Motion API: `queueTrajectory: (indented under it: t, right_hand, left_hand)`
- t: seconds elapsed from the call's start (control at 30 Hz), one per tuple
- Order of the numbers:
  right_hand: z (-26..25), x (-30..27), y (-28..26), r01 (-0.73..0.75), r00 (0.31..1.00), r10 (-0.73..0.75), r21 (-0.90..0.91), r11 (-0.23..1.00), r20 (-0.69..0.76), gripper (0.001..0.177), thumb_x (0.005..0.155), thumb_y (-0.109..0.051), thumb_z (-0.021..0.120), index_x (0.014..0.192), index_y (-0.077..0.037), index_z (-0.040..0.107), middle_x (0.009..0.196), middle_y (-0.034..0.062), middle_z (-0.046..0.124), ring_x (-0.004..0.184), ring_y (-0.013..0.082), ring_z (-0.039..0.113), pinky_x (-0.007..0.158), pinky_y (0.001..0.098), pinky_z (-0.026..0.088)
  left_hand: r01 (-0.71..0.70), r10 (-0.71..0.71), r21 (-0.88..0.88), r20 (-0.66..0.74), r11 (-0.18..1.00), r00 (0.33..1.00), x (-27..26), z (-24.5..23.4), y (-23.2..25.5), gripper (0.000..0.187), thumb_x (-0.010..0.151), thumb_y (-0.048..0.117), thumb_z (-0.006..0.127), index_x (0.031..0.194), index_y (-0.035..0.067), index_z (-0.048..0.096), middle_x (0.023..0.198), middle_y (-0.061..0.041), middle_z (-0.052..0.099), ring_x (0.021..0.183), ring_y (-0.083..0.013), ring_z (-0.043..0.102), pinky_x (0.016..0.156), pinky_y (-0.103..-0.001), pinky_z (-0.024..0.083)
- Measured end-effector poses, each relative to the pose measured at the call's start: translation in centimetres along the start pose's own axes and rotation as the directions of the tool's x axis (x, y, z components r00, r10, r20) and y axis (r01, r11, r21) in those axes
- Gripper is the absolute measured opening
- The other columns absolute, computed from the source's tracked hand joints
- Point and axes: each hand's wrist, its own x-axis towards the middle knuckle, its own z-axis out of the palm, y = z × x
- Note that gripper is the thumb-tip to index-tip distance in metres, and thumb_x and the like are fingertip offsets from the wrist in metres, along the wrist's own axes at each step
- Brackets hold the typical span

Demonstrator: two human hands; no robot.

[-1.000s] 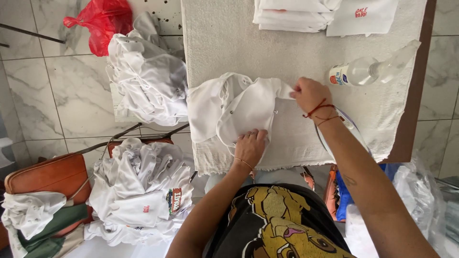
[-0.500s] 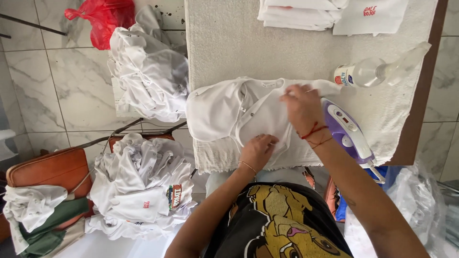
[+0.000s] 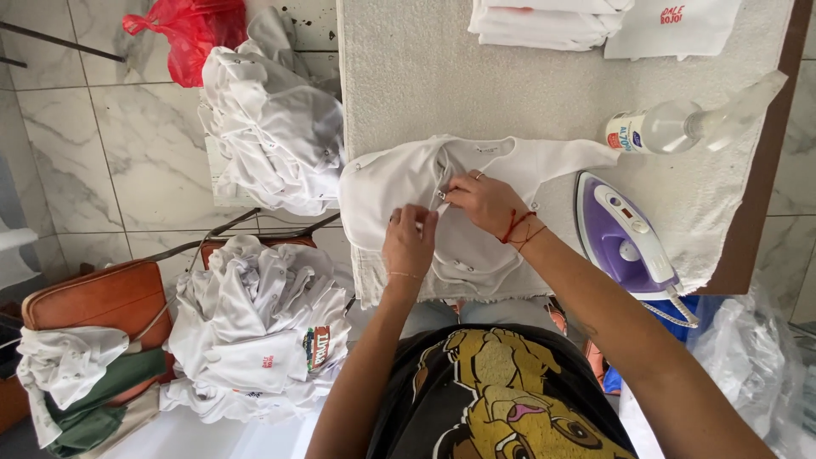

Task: Ironing and folding baby onesies on a table using a steam iron and spray bottle.

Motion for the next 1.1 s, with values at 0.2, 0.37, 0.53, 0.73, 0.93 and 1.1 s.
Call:
queueTrajectory:
  t: [0.2, 0.37, 0.53, 0.73, 0.93, 1.1]
  right_hand:
    - [0.0, 0.1, -0.3, -0.014, 0.989, -0.002, -0.108, 0.994, -0.150, 0.006, 0.085, -0.017, 0.055, 0.080, -0.015, 0.053, 0.067, -0.0005, 0.046, 0.067, 0.0166, 0.051, 0.065, 0.0249, 0.043]
    - [1.3, 0.6, -0.1, -0.127, 0.980, 0.132, 0.037, 0.991, -0.147, 0.009, 0.079, -0.005, 0.054, 0.086, -0.011, 0.054, 0.062, 0.0036, 0.052, 0.065, 0.0213, 0.052, 0.061, 0.0295, 0.043]
    - [3.9, 1.1, 1.1, -0.171, 0.967, 0.179, 0.059, 0.984, -0.179, 0.012, 0.074, -0.017, 0.062, 0.082, -0.015, 0.054, 0.065, 0.0000, 0.054, 0.068, 0.0197, 0.052, 0.062, 0.0295, 0.043]
    - [3.0, 1.7, 0.4, -0.199, 0.953, 0.204, 0.044, 0.979, -0.226, 0.013, 0.072, -0.023, 0.065, 0.079, -0.017, 0.055, 0.069, -0.0006, 0.055, 0.069, 0.0196, 0.051, 0.061, 0.0304, 0.042]
    - [3.0, 1.0, 0.3, -0.286, 0.938, 0.285, 0.027, 0.958, -0.197, 0.014, 0.072, -0.029, 0.066, 0.075, -0.018, 0.057, 0.070, -0.0019, 0.054, 0.070, 0.0185, 0.050, 0.062, 0.0310, 0.041]
    - [1.7, 1.5, -0.2, -0.327, 0.937, 0.328, 0.029, 0.945, -0.118, 0.014, 0.073, -0.028, 0.064, 0.067, -0.017, 0.057, 0.067, -0.0032, 0.049, 0.071, 0.0183, 0.046, 0.066, 0.0321, 0.038]
  left_hand:
    - [0.021, -0.013, 0.143, -0.054, 0.989, 0.998, 4.3, 2.5, -0.6, 0.021, 0.074, 0.038, 0.061, 0.085, 0.021, 0.056, 0.079, -0.001, 0.054, 0.080, -0.0246, 0.057, 0.067, -0.039, 0.047]
    - [0.053, -0.057, 0.229, 0.012, 0.972, 0.998, 5.0, 2.9, -0.7, 0.018, 0.078, 0.041, 0.057, 0.080, 0.024, 0.058, 0.081, 0.000, 0.057, 0.087, -0.0229, 0.056, 0.071, -0.039, 0.046]
    - [0.143, -0.162, 0.198, 0.084, 0.970, 0.983, 5.6, 3.2, -1.5, 0.017, 0.080, 0.042, 0.055, 0.083, 0.026, 0.060, 0.083, 0.001, 0.058, 0.091, -0.0219, 0.055, 0.076, -0.038, 0.044]
    - [0.239, -0.261, 0.149, 0.152, 0.960, 0.953, 6.3, 3.5, -2.3, 0.017, 0.080, 0.044, 0.053, 0.084, 0.030, 0.061, 0.087, 0.003, 0.059, 0.093, -0.0204, 0.055, 0.081, -0.039, 0.041]
    - [0.268, -0.284, 0.109, 0.191, 0.957, 0.940, 6.4, 3.1, -2.3, 0.016, 0.079, 0.044, 0.055, 0.085, 0.031, 0.062, 0.088, 0.005, 0.059, 0.095, -0.0195, 0.054, 0.084, -0.038, 0.040]
    - [0.269, -0.282, 0.090, 0.197, 0.959, 0.939, 6.4, 2.6, -1.6, 0.017, 0.079, 0.043, 0.056, 0.086, 0.030, 0.062, 0.089, 0.004, 0.059, 0.095, -0.0194, 0.055, 0.085, -0.038, 0.039]
